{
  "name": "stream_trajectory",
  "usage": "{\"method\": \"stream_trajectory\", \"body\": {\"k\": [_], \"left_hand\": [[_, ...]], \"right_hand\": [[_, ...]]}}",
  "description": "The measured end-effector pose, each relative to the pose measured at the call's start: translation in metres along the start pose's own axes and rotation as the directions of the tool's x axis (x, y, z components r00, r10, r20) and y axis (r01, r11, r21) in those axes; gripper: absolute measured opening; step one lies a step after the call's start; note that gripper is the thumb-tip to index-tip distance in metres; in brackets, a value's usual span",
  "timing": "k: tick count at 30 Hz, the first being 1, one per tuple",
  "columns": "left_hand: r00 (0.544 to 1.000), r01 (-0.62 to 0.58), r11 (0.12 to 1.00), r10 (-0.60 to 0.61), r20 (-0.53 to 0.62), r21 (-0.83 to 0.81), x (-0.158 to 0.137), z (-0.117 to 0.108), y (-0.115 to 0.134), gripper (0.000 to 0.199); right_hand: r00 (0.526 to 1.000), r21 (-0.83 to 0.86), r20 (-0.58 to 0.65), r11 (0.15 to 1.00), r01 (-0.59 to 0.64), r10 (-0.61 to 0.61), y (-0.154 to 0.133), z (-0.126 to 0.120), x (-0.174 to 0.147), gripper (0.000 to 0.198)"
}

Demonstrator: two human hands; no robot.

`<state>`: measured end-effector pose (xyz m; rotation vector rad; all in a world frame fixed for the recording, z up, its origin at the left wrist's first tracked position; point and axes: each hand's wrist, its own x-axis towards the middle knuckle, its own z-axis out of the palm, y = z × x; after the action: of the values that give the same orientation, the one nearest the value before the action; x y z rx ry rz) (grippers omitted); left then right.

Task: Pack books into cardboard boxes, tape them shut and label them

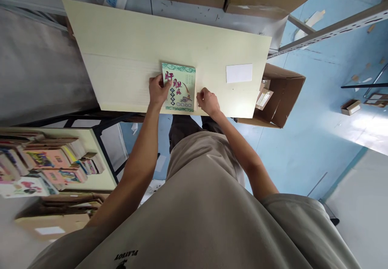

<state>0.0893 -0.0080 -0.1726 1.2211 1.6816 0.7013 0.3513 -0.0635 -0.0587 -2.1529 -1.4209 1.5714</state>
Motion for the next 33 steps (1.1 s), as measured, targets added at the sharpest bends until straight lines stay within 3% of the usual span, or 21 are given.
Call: {"method": "stream_trajectory", "body": {"k": [5,11,14,18,21,24,28,33], "left_hand": [[0.991,0.13,0.982,-0.134,0.018,0.14,-0.012,-0.01,0.003,0.06],[0.981,0.15,0.934,-0.181,0.065,0.325,-0.074,0.012,0.028,0.117],[0.983,0.154,0.904,-0.18,0.028,0.4,-0.093,0.026,0.038,0.126],[0.991,0.133,0.926,-0.133,-0.023,0.352,-0.094,0.031,0.034,0.122],[0.996,0.088,0.96,-0.08,-0.04,0.266,-0.091,0.029,0.025,0.119],[0.998,0.055,0.978,-0.049,-0.037,0.203,-0.093,0.027,0.021,0.11],[1.0,0.023,0.99,-0.021,-0.017,0.138,-0.101,0.022,0.022,0.097],[1.0,-0.009,0.991,0.009,-0.002,0.135,-0.107,0.015,0.026,0.07]], "right_hand": [[0.991,-0.209,0.058,0.969,0.132,-0.122,-0.033,0.023,0.015,0.011],[0.984,-0.391,0.167,0.912,0.126,-0.064,-0.059,0.043,0.041,0.026],[0.983,-0.431,0.177,0.894,0.126,-0.053,-0.06,0.043,0.049,0.027],[0.979,-0.365,0.182,0.919,0.152,-0.09,-0.052,0.029,0.053,0.024],[0.994,-0.269,0.019,0.957,0.106,-0.105,-0.038,0.009,0.06,0.022],[0.992,-0.2,-0.121,0.98,0.009,-0.033,-0.028,-0.004,0.074,0.028],[0.988,-0.186,-0.125,0.977,-0.108,0.086,-0.031,0.002,0.095,0.042],[0.991,-0.151,-0.09,0.982,-0.111,0.098,-0.04,0.017,0.105,0.054]]}}
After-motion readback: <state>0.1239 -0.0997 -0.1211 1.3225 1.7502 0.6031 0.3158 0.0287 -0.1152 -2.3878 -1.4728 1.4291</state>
